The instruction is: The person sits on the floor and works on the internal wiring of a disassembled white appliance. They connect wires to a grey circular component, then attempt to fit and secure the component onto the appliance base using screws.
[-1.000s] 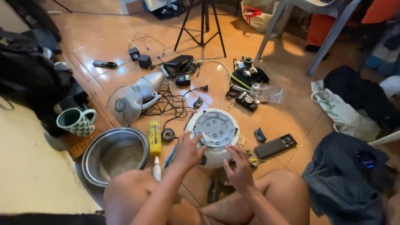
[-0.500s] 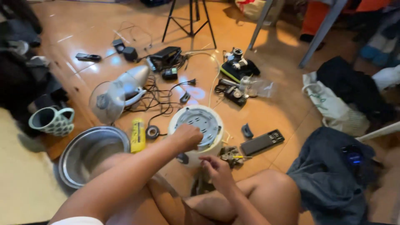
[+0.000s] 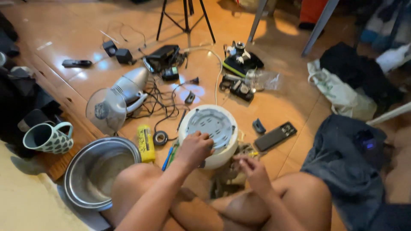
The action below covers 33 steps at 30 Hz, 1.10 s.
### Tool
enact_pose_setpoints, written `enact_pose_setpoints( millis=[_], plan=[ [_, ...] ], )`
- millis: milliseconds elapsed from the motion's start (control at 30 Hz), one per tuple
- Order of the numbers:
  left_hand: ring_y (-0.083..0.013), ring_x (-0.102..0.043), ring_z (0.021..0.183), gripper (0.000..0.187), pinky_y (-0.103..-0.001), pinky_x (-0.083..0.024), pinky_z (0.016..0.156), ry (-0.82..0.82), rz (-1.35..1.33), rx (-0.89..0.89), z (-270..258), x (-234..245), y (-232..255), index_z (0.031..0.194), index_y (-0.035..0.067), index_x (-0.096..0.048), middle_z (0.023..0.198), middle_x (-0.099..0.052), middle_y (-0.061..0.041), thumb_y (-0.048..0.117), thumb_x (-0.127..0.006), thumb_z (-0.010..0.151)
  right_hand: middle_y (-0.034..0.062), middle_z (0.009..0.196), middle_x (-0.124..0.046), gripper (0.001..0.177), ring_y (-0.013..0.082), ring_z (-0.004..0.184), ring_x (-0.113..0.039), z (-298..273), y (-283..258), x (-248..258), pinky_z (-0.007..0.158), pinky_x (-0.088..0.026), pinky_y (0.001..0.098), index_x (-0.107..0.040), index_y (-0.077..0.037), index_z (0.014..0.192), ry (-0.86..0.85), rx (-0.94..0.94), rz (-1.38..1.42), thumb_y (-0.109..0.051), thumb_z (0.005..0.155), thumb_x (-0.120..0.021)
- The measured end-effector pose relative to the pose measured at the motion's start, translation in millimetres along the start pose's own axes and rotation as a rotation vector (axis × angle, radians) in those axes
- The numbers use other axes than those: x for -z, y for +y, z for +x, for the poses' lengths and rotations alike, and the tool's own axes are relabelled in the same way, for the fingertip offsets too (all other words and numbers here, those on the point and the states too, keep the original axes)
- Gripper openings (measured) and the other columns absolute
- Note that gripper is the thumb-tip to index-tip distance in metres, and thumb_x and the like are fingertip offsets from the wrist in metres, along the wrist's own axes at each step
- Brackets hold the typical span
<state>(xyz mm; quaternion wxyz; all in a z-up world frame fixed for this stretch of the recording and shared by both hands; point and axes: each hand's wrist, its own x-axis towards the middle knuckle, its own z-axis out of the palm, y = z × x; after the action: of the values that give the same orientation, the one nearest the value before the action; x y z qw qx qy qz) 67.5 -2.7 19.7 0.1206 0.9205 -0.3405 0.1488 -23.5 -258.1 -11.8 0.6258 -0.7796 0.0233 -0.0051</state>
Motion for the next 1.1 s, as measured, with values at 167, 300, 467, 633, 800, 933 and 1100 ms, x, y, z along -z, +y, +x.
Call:
enact_pose_setpoints(
  millis=[167, 300, 467, 633, 800, 933, 1100],
  plan=[
    [-0.0202, -0.065, 0.081, 0.014, -0.031, -0.053, 0.062, 0.424, 0.092, -0.016, 8, 69, 23, 0.079, 0.021, -0.069, 0.081, -0.062, 0.002, 0.027, -0.075, 0.09, 0.0132, 0.09, -0.078, 0.023, 0.0193, 0.085, -0.069, 52, -31, -2, 0.086, -0.059, 0.0395, -0.079, -0.003, 0.113, 0.132, 0.051, -0.038, -0.009, 0.098, -0.063],
    [-0.0184, -0.07, 0.085, 0.012, -0.027, -0.059, 0.064, 0.683, -0.293, 0.294, 15, 114, 5, 0.1, 0.02, -0.077, 0.09, -0.068, 0.001, 0.014, -0.07, 0.092, 0.0129, 0.109, -0.075, 0.037, 0.0201, 0.089, -0.072, 111, -5, -2, 0.077, -0.061, 0.0341, -0.068, -0.013, 0.134, 0.101, 0.0, 0.068, -0.015, 0.097, -0.069],
    [-0.0247, -0.073, 0.074, 0.01, -0.037, -0.061, 0.068, 0.652, -0.887, 0.726, 7, 76, -48, 0.099, 0.011, -0.076, 0.082, -0.074, -0.011, 0.005, -0.071, 0.092, 0.0186, 0.119, -0.072, 0.042, 0.0247, 0.093, -0.071, 118, -25, -27, 0.079, -0.061, 0.041, -0.063, 0.0, 0.137, 0.037, -0.094, 0.389, -0.021, 0.101, -0.067],
    [-0.0132, -0.068, 0.079, 0.017, -0.03, -0.058, 0.071, 0.575, -1.111, 0.979, 9, 28, -60, 0.105, 0.009, -0.078, 0.089, -0.077, -0.007, 0.009, -0.08, 0.088, 0.014, 0.095, -0.076, 0.031, 0.0256, 0.071, -0.076, 109, -3, -38, 0.069, -0.067, 0.0414, -0.07, -0.001, 0.126, 0.072, -0.197, 0.476, -0.006, 0.095, -0.07],
    [-0.0192, -0.077, 0.086, 0.026, -0.034, -0.061, 0.075, 0.275, -0.73, 1.075, 7, 15, -59, 0.108, 0.022, -0.08, 0.091, -0.08, -0.001, 0.031, -0.084, 0.084, 0.0158, 0.09, -0.076, 0.028, 0.025, 0.072, -0.076, 91, -6, -35, 0.071, -0.067, 0.0404, -0.074, 0.0, 0.119, 0.203, -0.204, 0.386, -0.008, 0.093, -0.076],
    [-0.0183, -0.078, 0.087, 0.027, -0.033, -0.062, 0.075, 0.144, -0.598, 1.02, 2, 1, -59, 0.109, 0.021, -0.079, 0.094, -0.08, 0.0, 0.037, -0.081, 0.087, 0.0148, 0.082, -0.078, 0.022, 0.0172, 0.068, -0.073, 103, 16, -28, 0.067, -0.066, 0.0333, -0.082, -0.007, 0.105, 0.224, -0.154, 0.171, -0.017, 0.086, -0.088],
    [-0.0266, -0.077, 0.094, 0.034, -0.038, -0.062, 0.08, 0.206, -0.632, 0.999, 5, 4, -65, 0.118, 0.016, -0.077, 0.107, -0.079, -0.009, 0.029, -0.08, 0.087, 0.0077, 0.098, -0.079, 0.035, 0.0112, 0.079, -0.072, 98, -18, -29, 0.066, -0.062, 0.0245, -0.082, -0.017, 0.112, 0.115, 0.048, -0.037, -0.006, 0.079, -0.087]
  ],
)
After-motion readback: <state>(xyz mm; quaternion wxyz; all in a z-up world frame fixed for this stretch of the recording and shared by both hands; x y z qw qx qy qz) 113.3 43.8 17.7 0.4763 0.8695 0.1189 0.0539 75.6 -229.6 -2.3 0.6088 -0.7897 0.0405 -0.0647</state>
